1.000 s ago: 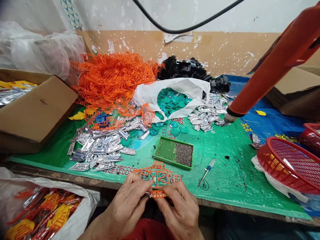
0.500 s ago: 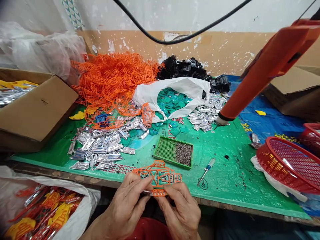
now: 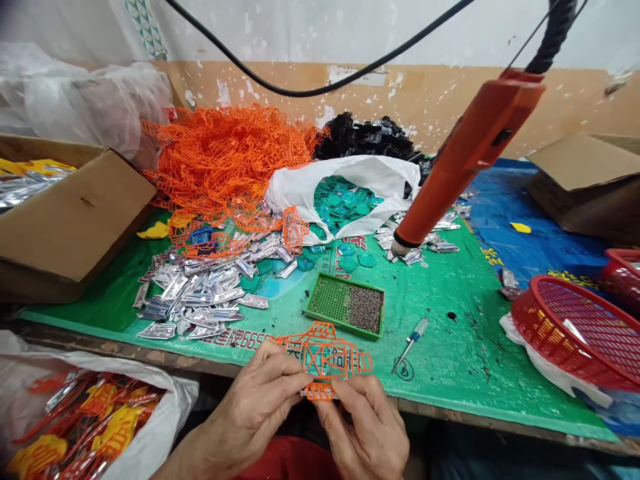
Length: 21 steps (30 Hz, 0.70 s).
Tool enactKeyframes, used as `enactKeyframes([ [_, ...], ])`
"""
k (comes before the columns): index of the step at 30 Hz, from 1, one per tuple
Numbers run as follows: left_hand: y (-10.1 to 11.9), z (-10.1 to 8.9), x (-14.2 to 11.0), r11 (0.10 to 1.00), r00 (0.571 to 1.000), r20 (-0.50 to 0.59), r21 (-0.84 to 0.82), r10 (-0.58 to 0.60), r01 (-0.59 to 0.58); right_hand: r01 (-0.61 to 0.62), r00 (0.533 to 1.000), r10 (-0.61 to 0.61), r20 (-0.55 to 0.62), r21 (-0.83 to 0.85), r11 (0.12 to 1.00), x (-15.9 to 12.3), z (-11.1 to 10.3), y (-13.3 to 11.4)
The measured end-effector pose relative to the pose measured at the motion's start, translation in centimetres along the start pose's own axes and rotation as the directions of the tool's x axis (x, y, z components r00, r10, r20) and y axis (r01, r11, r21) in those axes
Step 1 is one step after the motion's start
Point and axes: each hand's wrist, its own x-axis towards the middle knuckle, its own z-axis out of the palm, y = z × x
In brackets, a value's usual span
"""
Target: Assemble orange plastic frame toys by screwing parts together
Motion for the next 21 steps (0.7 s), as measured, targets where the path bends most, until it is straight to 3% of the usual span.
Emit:
enactKeyframes([
  [5,0.4,-0.2,-0.1,1.0,1.0,0.018,0.0,-0.007,0.007,-0.059,0.998,0.057,0.035,0.057,0.997,0.1,-0.2,-0.5],
  [12,0.2,-0.4,0.1,1.0,0.999,-0.037,-0.011,-0.005,0.005,-0.026,0.997,0.022,0.075,0.055,0.998,0.7,-0.5,-0.5],
  [17,-0.1,-1.1,0.2,0.995,0.993,-0.083,0.067,0.083,-0.077,0.037,0.99,-0.047,0.133,0.078,0.996,1.9,-1.0,-0.1],
  [21,-0.1,-0.9,-0.3,0.975,0.985,-0.108,0.192,0.136,-0.114,0.097,0.993,-0.099,0.067,0.028,0.995,2.1,-1.3,0.2],
])
